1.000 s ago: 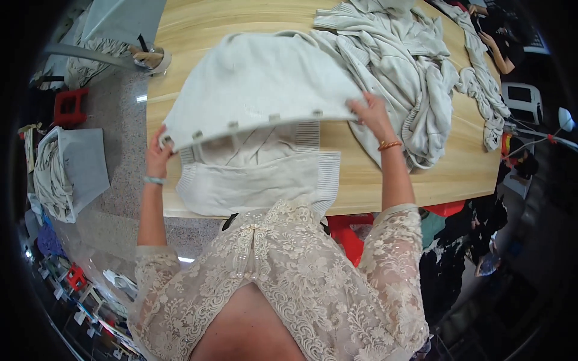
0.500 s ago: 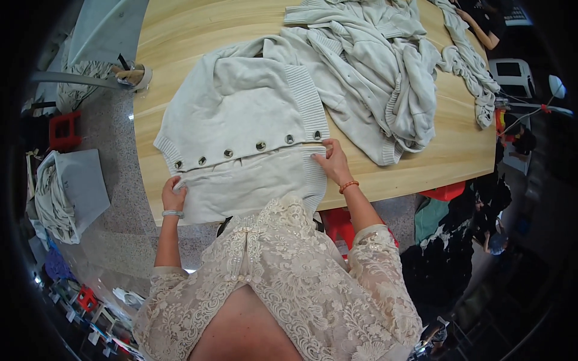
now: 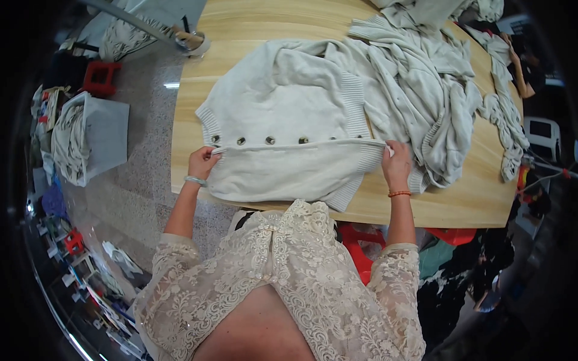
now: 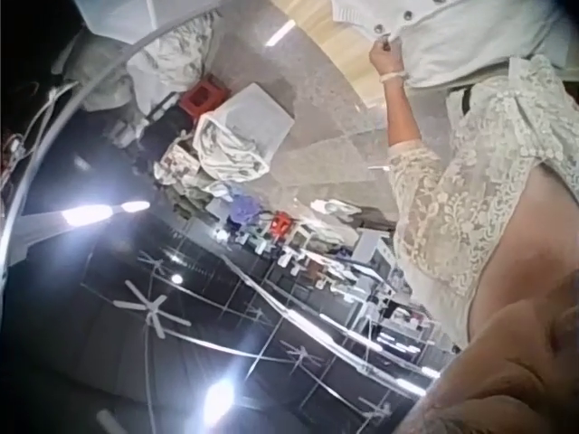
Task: Trimming loose threads and excess fabric from knitted sweaters using scissors.
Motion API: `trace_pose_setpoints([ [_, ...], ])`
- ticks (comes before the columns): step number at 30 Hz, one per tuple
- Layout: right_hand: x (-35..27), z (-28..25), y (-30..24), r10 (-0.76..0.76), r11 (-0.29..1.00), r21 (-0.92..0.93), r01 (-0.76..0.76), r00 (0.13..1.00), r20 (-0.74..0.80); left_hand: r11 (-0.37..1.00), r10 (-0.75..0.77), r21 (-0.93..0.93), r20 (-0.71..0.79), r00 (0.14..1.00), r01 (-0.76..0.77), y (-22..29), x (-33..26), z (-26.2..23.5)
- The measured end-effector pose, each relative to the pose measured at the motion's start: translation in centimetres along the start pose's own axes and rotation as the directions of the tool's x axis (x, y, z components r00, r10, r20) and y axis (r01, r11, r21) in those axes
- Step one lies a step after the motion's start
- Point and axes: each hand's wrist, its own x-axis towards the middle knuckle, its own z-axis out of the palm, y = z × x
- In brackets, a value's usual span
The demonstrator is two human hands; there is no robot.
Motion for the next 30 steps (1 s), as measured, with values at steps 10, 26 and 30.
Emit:
trace_pose_setpoints([
  [10, -0.3, 7.2, -27.8, -0.389, 0.668, 0.739, -0.086, 0.806, 0.446, 0.959, -0.05, -0.278, 0.046, 0.998, 0.061, -1.0, -1.1, 0.0],
  [26, -3.2, 17.0, -34.2, -0.292, 0.753, 0.636, -0.166, 0.782, 0.55, 0.767, -0.32, -0.543, 0.138, 0.937, 0.342, -3.9, 0.8, -0.3],
  [30, -2.9, 16.2, -33.7, -0.35, 0.756, 0.643, -0.118, 0.758, 0.551, 0.578, -0.47, -0.651, 0.227, 0.853, 0.492, -0.3, 3.9, -0.8],
])
